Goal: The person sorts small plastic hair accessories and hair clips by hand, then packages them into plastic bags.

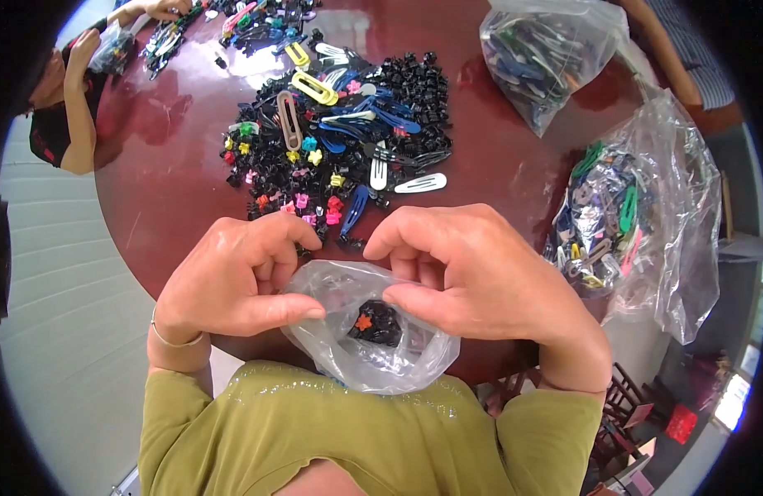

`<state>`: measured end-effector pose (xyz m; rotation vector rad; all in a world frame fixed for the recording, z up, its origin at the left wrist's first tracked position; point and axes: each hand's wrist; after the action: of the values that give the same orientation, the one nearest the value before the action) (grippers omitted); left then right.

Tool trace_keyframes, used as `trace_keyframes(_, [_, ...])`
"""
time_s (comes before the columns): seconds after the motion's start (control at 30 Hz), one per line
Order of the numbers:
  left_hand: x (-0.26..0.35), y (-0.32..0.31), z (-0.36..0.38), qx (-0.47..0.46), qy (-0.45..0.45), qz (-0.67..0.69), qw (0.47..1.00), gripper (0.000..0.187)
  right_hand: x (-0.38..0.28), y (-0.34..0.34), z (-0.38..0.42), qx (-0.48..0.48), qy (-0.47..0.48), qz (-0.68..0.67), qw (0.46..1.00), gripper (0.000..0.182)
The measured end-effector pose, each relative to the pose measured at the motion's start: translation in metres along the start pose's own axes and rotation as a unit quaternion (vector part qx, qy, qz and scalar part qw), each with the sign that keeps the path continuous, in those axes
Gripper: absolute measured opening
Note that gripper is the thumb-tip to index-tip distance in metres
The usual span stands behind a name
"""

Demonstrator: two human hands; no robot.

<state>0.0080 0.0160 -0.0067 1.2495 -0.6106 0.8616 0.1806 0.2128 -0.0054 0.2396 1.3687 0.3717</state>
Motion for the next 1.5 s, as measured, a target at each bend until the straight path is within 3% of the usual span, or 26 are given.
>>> trace_keyframes(0.1, [-0.001,0.000,0.002,-0.019,-0.041,0.011,0.999,0.029,-0.004,-0.001,0.002,0.036,0.044,0.077,0.995,0.026])
trace_keyframes(0.2, [0.003,0.003,0.007,-0.066,-0.076,0.054,0.993,0.025,-0.006,0.010,0.005,-0.023,0.054,-0.045,0.997,0.023])
trace_keyframes(0.23, [-0.001,0.003,0.007,-0.083,-0.133,0.073,0.985,0.024,-0.005,0.014,0.004,-0.057,0.039,-0.085,0.994,0.022])
trace_keyframes(0.33, [-0.003,0.005,0.005,-0.175,-0.179,0.077,0.965,0.025,0.015,0.008,-0.006,-0.042,-0.029,-0.196,0.979,0.022])
trace_keyframes(0.37, [-0.003,0.004,0.004,-0.186,-0.186,0.075,0.962,0.028,0.020,0.005,-0.012,-0.019,-0.033,-0.135,0.990,0.023])
trace_keyframes(0.47, [-0.001,0.010,0.002,-0.184,-0.167,0.086,0.965,0.023,0.039,-0.013,-0.024,0.033,0.120,0.130,0.984,0.024])
trace_keyframes(0.5, [-0.003,0.008,0.001,-0.145,-0.185,0.099,0.967,0.020,0.033,-0.017,-0.023,0.014,0.077,0.123,0.989,0.027])
trace_keyframes(0.57, [-0.010,0.003,0.000,-0.068,-0.220,0.124,0.965,0.016,0.036,-0.023,-0.027,0.046,0.120,0.195,0.972,0.029])
trace_keyframes(0.67, [-0.006,0.008,0.001,-0.010,-0.110,0.036,0.993,0.015,0.039,-0.029,-0.032,0.070,0.148,0.258,0.952,0.028])
trace_keyframes(0.7, [-0.007,0.007,0.000,0.015,-0.093,0.012,0.996,0.007,0.040,-0.030,-0.032,0.068,0.149,0.271,0.948,0.027])
trace_keyframes(0.8, [-0.017,-0.001,-0.008,0.081,-0.063,-0.036,0.994,0.005,0.043,-0.032,-0.033,0.067,0.158,0.276,0.946,0.021])
trace_keyframes(0.83, [-0.024,-0.005,-0.011,0.099,-0.092,-0.049,0.990,0.014,0.044,-0.032,-0.033,0.067,0.161,0.270,0.947,0.018])
trace_keyframes(0.97, [-0.029,-0.015,-0.016,0.108,-0.113,-0.219,0.963,0.022,0.042,-0.031,-0.033,0.065,0.147,0.264,0.951,0.017])
trace_keyframes(1.13, [-0.028,-0.022,-0.020,0.094,-0.107,-0.280,0.949,0.022,0.041,-0.027,-0.029,0.061,0.140,0.205,0.967,0.018])
trace_keyframes(1.23, [-0.029,-0.027,-0.022,0.102,-0.121,-0.307,0.938,0.023,0.039,-0.022,-0.027,0.103,0.165,0.164,0.967,0.018])
trace_keyframes(1.37, [-0.027,-0.028,-0.024,0.111,-0.134,-0.298,0.938,0.022,0.014,-0.002,-0.011,0.174,0.125,0.075,0.974,0.022])
trace_keyframes(1.5, [-0.029,-0.020,-0.023,0.132,-0.143,-0.236,0.952,0.020,-0.007,0.009,0.007,0.069,0.234,-0.003,0.970,0.027])
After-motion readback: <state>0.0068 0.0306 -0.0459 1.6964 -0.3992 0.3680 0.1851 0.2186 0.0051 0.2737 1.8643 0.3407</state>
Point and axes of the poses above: each hand's wrist, its own z-axis away from the middle knuckle, its own y-axis out of the back of the hand, x = y × z, and after that the axes turned 9 degrees about -x, right-handed
